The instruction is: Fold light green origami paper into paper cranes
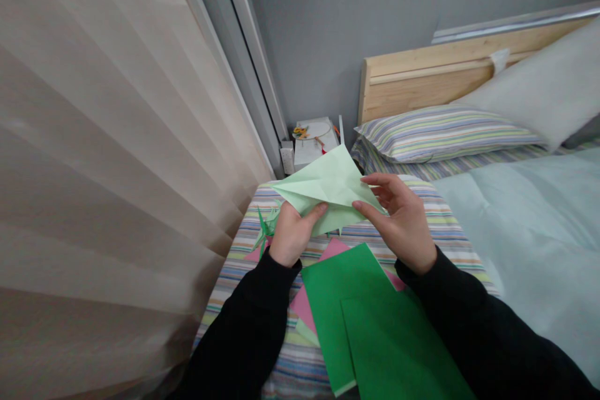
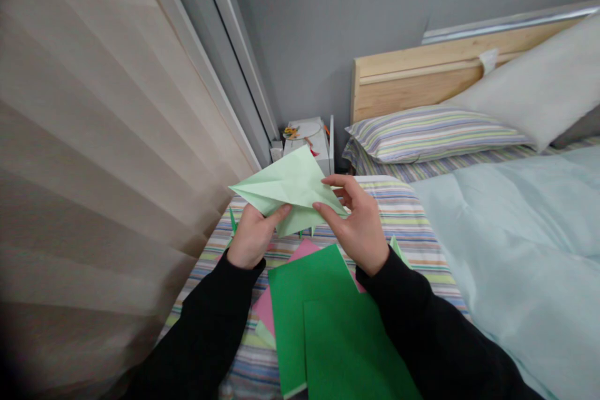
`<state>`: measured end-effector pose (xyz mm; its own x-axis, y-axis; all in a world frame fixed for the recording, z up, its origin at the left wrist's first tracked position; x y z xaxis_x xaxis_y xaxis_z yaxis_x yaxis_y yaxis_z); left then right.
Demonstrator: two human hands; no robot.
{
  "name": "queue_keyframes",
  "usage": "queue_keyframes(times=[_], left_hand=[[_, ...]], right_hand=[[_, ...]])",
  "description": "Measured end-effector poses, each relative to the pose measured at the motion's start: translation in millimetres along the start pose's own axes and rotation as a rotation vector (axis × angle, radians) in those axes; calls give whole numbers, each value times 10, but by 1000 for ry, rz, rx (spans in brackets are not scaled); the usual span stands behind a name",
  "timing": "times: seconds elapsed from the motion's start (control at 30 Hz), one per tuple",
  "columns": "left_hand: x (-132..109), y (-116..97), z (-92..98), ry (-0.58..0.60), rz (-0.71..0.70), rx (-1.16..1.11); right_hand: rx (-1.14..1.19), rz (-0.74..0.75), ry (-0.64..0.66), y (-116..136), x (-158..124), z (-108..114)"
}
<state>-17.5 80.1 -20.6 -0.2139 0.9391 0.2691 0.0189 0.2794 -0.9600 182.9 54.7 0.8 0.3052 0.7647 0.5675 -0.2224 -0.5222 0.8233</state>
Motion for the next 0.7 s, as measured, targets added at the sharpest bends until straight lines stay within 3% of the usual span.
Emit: queue_keyframes(times=[0.17,0.4,0.57,0.7], left_hand=[[-32,-7,-7,14,86,7],[-94,-65,-85,210,188,78],[-18,-65,24,37,202,11],[55,-64,148,-179,176,-87]], right_hand=[[-62,45,-2,33,-12,4],[147,-95,-26,-49,53,29],[-2,-134,-175,-151,139,132],[137,-266,-246,-202,196,170]])
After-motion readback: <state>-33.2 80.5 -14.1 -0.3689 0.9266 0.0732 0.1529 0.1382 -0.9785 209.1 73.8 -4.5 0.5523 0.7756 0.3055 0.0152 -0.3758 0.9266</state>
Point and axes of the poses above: each hand's wrist, its own x-axis towards the middle knuckle, its own z-axis out of the back of the hand, y = z × x, the point moved 4 cm from there along x, towards the middle knuckle, and after that the axes turned 13 degrees about -y, right-handed, at the moved point
